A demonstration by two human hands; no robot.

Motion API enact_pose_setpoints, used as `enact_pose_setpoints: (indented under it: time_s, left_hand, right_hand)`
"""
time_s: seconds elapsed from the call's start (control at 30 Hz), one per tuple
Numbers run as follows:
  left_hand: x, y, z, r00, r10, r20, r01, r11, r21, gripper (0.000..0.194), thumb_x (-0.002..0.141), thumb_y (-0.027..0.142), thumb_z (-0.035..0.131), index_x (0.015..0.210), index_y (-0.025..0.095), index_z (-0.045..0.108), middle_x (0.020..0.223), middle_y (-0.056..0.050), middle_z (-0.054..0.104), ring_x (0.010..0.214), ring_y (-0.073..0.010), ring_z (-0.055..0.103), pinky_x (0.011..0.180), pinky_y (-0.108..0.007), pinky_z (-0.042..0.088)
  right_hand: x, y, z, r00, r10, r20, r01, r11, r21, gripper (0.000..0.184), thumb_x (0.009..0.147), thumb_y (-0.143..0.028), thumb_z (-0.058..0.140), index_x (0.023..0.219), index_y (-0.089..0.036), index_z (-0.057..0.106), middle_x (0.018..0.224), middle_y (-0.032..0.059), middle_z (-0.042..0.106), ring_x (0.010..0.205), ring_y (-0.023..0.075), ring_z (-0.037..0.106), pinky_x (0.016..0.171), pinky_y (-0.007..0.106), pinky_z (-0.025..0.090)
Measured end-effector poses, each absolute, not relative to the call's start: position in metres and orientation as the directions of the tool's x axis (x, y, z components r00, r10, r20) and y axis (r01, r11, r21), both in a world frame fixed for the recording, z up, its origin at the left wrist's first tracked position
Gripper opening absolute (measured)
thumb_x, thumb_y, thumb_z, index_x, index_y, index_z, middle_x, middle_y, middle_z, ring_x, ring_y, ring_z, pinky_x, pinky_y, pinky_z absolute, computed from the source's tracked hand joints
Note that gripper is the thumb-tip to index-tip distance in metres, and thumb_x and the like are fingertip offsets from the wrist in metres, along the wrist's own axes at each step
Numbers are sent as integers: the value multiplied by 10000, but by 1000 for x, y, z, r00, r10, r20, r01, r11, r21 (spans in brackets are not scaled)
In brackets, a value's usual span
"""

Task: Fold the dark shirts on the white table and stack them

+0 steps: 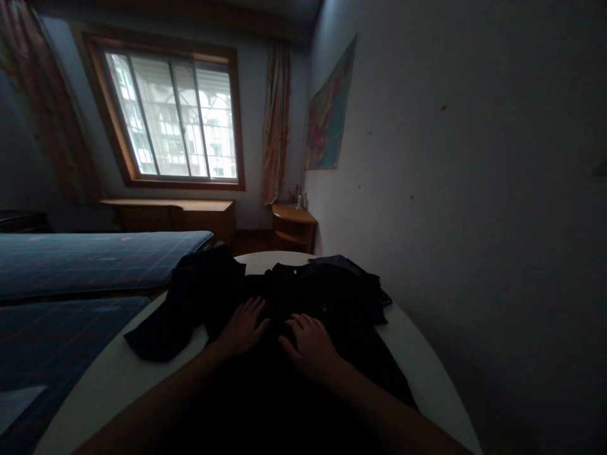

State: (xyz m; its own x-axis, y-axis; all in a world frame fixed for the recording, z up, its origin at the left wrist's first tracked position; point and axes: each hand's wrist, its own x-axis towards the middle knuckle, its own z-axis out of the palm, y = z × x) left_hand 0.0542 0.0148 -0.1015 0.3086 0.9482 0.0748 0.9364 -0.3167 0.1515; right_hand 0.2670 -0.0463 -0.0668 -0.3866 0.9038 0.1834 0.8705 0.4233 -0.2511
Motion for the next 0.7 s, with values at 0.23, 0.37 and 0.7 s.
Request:
enact_pose_setpoints:
  time_s: [0.23, 0.37, 0.7]
  left_hand:
    - [69, 51, -90, 279, 959, -44, 955, -273, 112, 622, 953, 415, 361, 1504, 127, 342, 1602, -127, 259, 1474, -312, 225, 1166, -476, 235]
    - [98, 62, -87, 150, 988, 34, 982, -153, 109, 526, 893, 335, 438, 1349, 83, 511, 1466, -226, 452, 1357, -370, 417, 1062, -540, 353]
    - [108, 30, -98, 0, 974, 227, 987, -36, 154, 573, 937, 373, 368, 1444, 114, 436, 1525, -174, 404, 1413, -329, 346, 1136, -493, 268]
  right_hand:
    - [279, -37, -86, -414, 902, 125, 848, 432, -306, 640, 919, -584, 437, 1462, -244, 430, 1594, 80, 295, 1466, 296, 229, 1179, 507, 147]
    - [275, -20, -79, -397, 911, 111, 860, 411, -302, 630, 885, -566, 504, 1417, -231, 478, 1565, 96, 350, 1435, 313, 282, 1165, 507, 183]
    - [259, -9, -77, -221, 939, 265, 903, 300, -309, 550, 914, -458, 485, 1390, -182, 498, 1454, 138, 471, 1340, 283, 410, 1112, 426, 310]
